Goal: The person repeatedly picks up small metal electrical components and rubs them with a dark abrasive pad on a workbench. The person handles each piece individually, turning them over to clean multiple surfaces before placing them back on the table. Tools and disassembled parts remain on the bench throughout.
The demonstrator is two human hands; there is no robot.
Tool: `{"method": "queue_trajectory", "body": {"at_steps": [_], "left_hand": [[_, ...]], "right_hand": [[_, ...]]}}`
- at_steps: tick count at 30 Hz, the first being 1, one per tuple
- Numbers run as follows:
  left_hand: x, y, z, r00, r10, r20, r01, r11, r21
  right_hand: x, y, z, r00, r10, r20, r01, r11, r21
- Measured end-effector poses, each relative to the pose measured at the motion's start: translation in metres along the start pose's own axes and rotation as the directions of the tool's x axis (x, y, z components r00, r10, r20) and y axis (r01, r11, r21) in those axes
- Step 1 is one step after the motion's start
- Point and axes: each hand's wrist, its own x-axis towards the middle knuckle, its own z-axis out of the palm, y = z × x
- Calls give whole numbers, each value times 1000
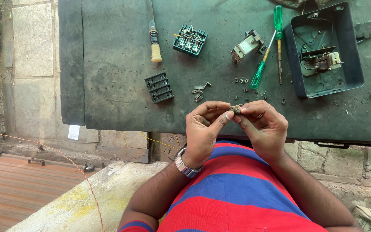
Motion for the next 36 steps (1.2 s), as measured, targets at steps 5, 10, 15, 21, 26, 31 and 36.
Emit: {"method": "queue_trajectory", "body": {"at_steps": [5, 10, 15, 21, 26, 31, 36], "left_hand": [[1, 5, 4, 998, -33, 45, 36, 998, -58], [3, 7, 8, 997, -48, 55, 52, 996, -75], [3, 10, 10, 998, -42, 55, 44, 999, -25], [5, 10, 11, 998, -9, 68, 12, 999, -44], [9, 7, 2, 996, -87, 4, 86, 993, 78], [19, -7, -17, 995, -77, -63, 88, 973, 211], [61, -22, -53, 964, 211, -161, -75, 799, 597]], "right_hand": [[3, -8, 0, 998, -62, -32, 59, 995, -84], [3, -7, -3, 992, -117, -55, 111, 989, -101], [0, -1, -9, 989, -135, -60, 132, 990, -56], [0, -1, -10, 998, -65, -21, 67, 991, 120], [10, -10, -11, 975, -218, 51, 223, 961, -165], [17, -11, -17, 987, -147, 66, 161, 888, -431], [32, 9, -20, 999, 4, -48, -31, 817, -576]]}}
